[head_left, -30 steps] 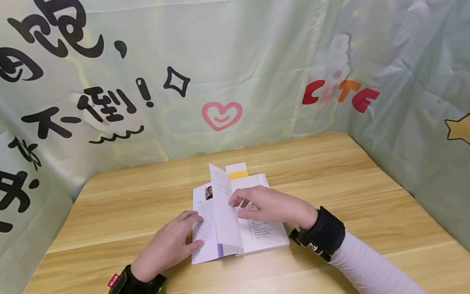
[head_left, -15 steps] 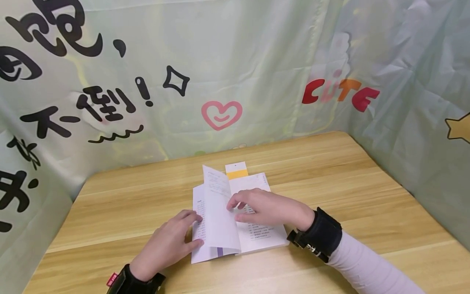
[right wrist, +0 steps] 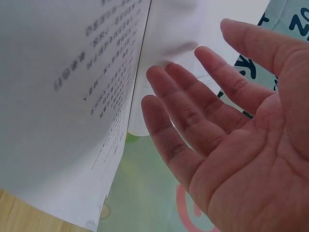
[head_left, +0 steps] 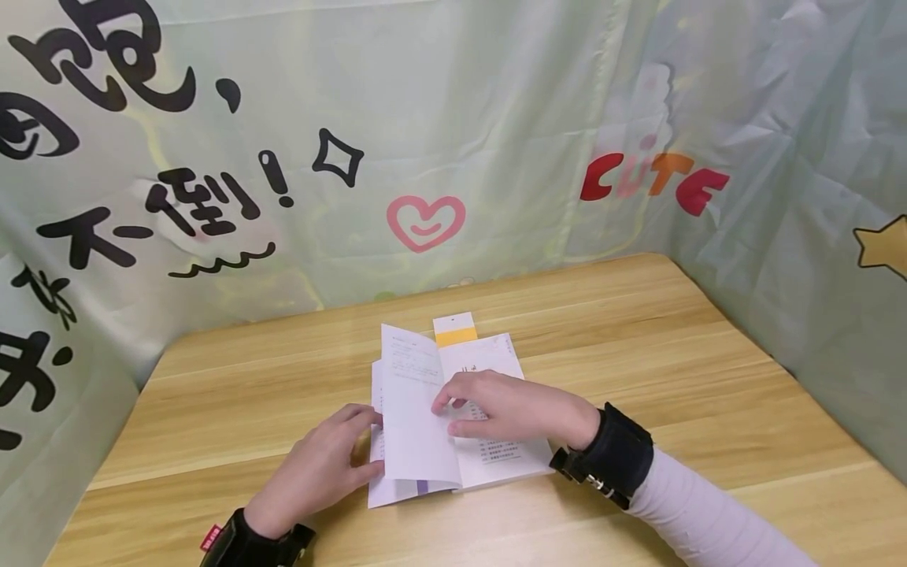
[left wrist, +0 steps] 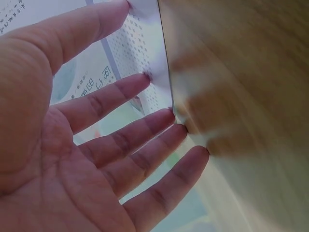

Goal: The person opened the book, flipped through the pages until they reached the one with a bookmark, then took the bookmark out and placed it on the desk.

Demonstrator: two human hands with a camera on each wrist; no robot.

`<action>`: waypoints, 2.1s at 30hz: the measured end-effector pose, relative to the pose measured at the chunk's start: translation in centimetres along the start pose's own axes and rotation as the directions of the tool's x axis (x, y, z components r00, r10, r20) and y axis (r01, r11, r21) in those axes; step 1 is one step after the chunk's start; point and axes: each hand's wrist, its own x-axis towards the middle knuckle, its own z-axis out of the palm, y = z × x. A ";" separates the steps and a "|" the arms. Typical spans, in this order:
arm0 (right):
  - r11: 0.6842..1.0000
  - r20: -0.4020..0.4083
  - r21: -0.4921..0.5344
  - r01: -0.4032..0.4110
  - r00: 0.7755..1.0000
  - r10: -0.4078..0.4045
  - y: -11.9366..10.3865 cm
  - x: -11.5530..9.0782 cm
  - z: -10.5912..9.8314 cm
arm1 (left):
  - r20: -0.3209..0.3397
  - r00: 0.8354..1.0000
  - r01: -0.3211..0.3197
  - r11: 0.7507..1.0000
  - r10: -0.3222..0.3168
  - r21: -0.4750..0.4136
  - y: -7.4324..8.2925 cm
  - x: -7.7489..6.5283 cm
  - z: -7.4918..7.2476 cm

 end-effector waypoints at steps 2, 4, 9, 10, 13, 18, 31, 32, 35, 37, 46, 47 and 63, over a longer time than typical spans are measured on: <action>1.000 -0.003 -0.011 0.005 1.000 -0.005 0.0 0.0 0.1 | -0.007 1.000 0.001 1.000 -0.001 0.006 -0.1 0.0 0.0; 1.000 -0.004 -0.023 0.007 1.000 -0.008 0.0 0.0 0.2 | -0.016 1.000 0.001 1.000 -0.001 0.008 -0.3 0.0 -0.1; 0.999 0.009 -0.039 0.033 0.999 -0.033 -0.2 0.0 0.3 | -0.013 1.000 0.023 1.000 -0.023 -0.010 -0.7 0.0 -0.3; 0.998 0.011 -0.044 0.041 0.999 -0.040 -0.2 0.0 0.4 | -0.009 1.000 0.028 0.999 -0.028 -0.016 -0.8 0.0 -0.3; 0.996 0.016 -0.069 0.063 0.998 -0.062 -0.2 0.0 0.5 | -0.005 0.999 0.038 0.999 -0.038 -0.033 -1.0 0.0 -0.4; 0.993 0.027 -0.104 0.053 0.998 -0.050 -0.5 0.0 0.7 | -0.023 1.000 0.020 0.998 -0.021 -0.063 -1.4 -0.1 -0.5; 0.992 0.047 -0.121 0.024 0.999 -0.018 -0.9 -0.2 0.9 | -0.011 0.999 0.035 0.995 -0.036 -0.094 -2.1 -0.2 -0.9; 0.992 0.048 -0.120 0.028 0.999 -0.023 -0.9 -0.2 0.9 | -0.009 0.999 0.036 0.995 -0.037 -0.096 -2.2 -0.1 -0.9; 0.992 0.047 -0.121 0.039 0.998 -0.033 -0.9 -0.2 1.0 | -0.004 0.999 0.046 0.994 -0.047 -0.101 -2.4 -0.2 -1.1; 0.992 0.047 -0.123 0.043 0.998 -0.038 -0.9 -0.2 1.0 | 0.001 0.999 0.051 0.993 -0.051 -0.107 -2.5 -0.1 -1.1; 0.991 0.046 -0.126 0.042 0.998 -0.037 -0.9 -0.2 1.1 | 0.037 0.996 0.079 0.989 -0.075 -0.122 -2.6 -0.1 -1.3; 0.991 0.047 -0.127 0.043 0.998 -0.037 -0.9 -0.2 1.1 | 0.037 0.997 0.077 0.989 -0.073 -0.125 -2.7 -0.2 -1.3; 0.985 0.051 -0.163 0.058 0.997 -0.050 -0.8 -0.2 1.4 | 0.011 0.997 0.074 0.992 -0.073 -0.105 -3.0 -0.2 -1.4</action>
